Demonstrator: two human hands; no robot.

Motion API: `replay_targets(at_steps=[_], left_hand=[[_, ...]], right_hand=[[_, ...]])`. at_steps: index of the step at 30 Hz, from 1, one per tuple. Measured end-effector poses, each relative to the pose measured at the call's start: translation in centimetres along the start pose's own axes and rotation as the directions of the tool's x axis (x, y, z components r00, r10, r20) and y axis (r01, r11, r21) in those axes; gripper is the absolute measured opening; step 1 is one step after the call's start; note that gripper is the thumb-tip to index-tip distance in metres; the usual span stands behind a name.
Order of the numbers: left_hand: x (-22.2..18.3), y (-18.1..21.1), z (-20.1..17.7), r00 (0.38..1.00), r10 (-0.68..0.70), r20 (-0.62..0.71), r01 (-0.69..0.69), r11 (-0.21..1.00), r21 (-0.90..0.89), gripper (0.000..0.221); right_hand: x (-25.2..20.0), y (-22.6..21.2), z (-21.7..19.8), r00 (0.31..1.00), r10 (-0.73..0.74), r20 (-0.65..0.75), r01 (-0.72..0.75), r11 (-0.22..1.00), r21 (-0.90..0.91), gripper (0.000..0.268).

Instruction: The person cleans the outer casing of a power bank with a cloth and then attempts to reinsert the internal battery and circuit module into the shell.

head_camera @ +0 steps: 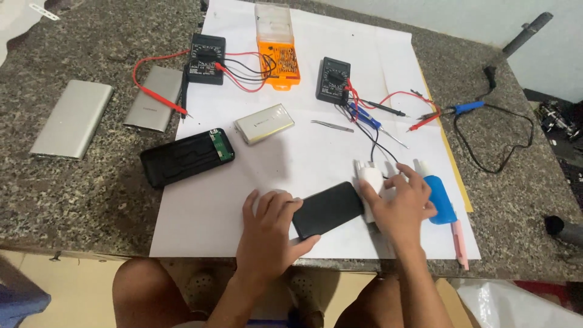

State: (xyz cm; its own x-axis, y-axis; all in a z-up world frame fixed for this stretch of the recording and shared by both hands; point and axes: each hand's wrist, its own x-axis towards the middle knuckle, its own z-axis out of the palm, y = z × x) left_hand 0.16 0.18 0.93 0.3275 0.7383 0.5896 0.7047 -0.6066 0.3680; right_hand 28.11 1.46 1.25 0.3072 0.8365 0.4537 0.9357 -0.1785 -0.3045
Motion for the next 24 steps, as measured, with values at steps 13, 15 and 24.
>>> replay_targets(at_steps=[13, 15, 24], left_hand=[[0.0, -0.6, 0.4, 1.0, 0.008, 0.016, -0.008, 1.0, 0.026, 0.071], [-0.1, -0.7, 0.5, 1.0, 0.007, 0.006, -0.007, 1.0, -0.029, 0.07], [0.1, -0.2, 0.4, 0.999, 0.025, -0.029, -0.024, 0.999, 0.043, 0.072]], right_hand=[[-3.8, -10.6, -3.3, 0.976, -0.037, 0.217, -0.005, 0.982, 0.19, 0.036], [-3.4, -10.3, -3.5, 0.968, 0.001, 0.251, -0.021, 0.997, 0.076, 0.042], [0.1, -6.2, -1.9, 0.974, 0.069, 0.215, -0.089, 0.992, 0.086, 0.051]])
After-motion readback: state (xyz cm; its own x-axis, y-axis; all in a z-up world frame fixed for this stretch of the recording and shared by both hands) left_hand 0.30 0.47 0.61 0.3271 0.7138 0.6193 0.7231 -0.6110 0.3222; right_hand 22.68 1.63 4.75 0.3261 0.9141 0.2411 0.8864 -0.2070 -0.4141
